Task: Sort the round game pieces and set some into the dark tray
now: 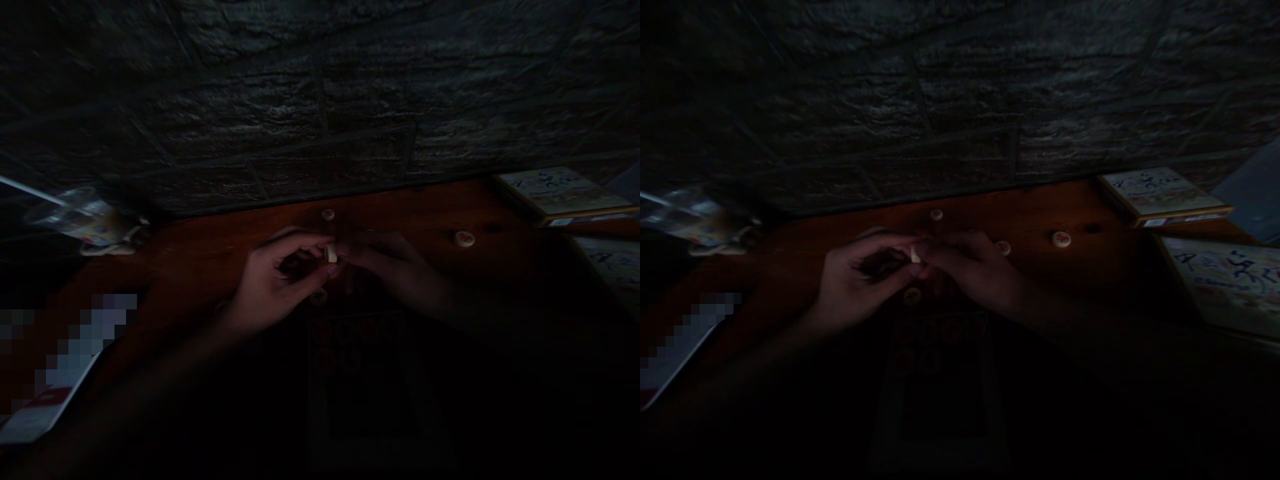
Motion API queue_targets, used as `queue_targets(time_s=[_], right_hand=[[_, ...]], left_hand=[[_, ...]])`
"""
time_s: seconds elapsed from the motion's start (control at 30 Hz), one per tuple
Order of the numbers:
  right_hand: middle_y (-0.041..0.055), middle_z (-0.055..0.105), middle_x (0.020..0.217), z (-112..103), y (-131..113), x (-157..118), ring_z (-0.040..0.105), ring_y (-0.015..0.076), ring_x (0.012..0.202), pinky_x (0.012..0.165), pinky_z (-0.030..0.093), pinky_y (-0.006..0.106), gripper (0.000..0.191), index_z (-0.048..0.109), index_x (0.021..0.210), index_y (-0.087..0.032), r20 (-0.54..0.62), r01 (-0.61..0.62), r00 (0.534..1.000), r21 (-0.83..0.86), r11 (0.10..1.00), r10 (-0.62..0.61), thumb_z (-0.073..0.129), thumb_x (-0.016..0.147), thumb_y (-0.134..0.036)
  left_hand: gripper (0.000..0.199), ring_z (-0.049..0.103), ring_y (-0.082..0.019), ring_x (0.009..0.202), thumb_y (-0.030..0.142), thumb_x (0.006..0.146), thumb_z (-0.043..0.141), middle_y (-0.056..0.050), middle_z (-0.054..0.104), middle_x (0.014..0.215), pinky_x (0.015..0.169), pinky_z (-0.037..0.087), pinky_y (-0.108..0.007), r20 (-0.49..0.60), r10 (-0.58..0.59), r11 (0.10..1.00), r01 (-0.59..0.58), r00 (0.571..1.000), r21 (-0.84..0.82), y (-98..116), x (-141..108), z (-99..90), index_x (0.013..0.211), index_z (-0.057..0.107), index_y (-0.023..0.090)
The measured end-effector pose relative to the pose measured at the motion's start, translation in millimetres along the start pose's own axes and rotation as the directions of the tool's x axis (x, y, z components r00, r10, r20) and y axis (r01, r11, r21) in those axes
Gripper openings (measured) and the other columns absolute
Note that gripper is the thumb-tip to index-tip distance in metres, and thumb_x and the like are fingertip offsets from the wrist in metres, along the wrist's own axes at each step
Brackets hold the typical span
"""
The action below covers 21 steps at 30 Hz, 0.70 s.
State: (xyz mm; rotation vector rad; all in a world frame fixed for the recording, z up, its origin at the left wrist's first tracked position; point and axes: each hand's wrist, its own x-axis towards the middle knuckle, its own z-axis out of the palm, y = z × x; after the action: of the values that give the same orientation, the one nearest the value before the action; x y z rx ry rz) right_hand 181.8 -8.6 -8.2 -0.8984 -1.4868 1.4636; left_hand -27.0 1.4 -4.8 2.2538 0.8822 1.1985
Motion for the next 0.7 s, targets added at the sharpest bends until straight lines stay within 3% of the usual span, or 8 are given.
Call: queue_targets(time_s=[0.3,0.5,0.7], right_hand=[[-0.0015,0.067,0.067,1.2,-0.7,-0.3,0.061,0.0107,0.058,0.054,0.045,0.023,0.036,0.073,0.081,-0.017,-0.011,0.024,1.000,-0.006,1.000,-0.024,0.079,0.085,-0.052],[-0.0025,0.067,0.065,0.9,-2.3,-0.3,0.061,0.0109,0.059,0.056,0.047,0.023,0.033,0.072,0.081,-0.018,0.012,0.004,1.000,0.009,1.000,-0.005,0.080,0.084,-0.050],[0.0002,0.067,0.066,0.3,0.9,-0.3,0.062,0.0121,0.060,0.056,0.045,0.024,0.042,0.072,0.080,-0.017,-0.017,0.014,1.000,-0.069,0.998,-0.015,0.071,0.089,-0.058]], left_hand=[[0.041,0.073,-0.016,0.092,0.019,0.085,0.084,-0.004,0.074,0.103,0.083,0.059,-0.028,0.027,-0.007,1.000,0.008,1.000,-0.029,-5.0,-2.4,0.1,0.125,0.074,0.022],[0.031,0.071,-0.013,0.089,0.018,0.085,0.084,-0.002,0.073,0.099,0.080,0.057,-0.024,0.021,0.045,0.999,-0.045,0.999,0.024,-3.5,0.2,-0.9,0.116,0.078,0.021],[0.036,0.071,-0.013,0.090,0.015,0.084,0.085,-0.002,0.072,0.102,0.081,0.057,-0.025,0.010,0.067,0.998,-0.067,0.998,0.008,-5.5,-2.5,0.3,0.118,0.076,0.023]])
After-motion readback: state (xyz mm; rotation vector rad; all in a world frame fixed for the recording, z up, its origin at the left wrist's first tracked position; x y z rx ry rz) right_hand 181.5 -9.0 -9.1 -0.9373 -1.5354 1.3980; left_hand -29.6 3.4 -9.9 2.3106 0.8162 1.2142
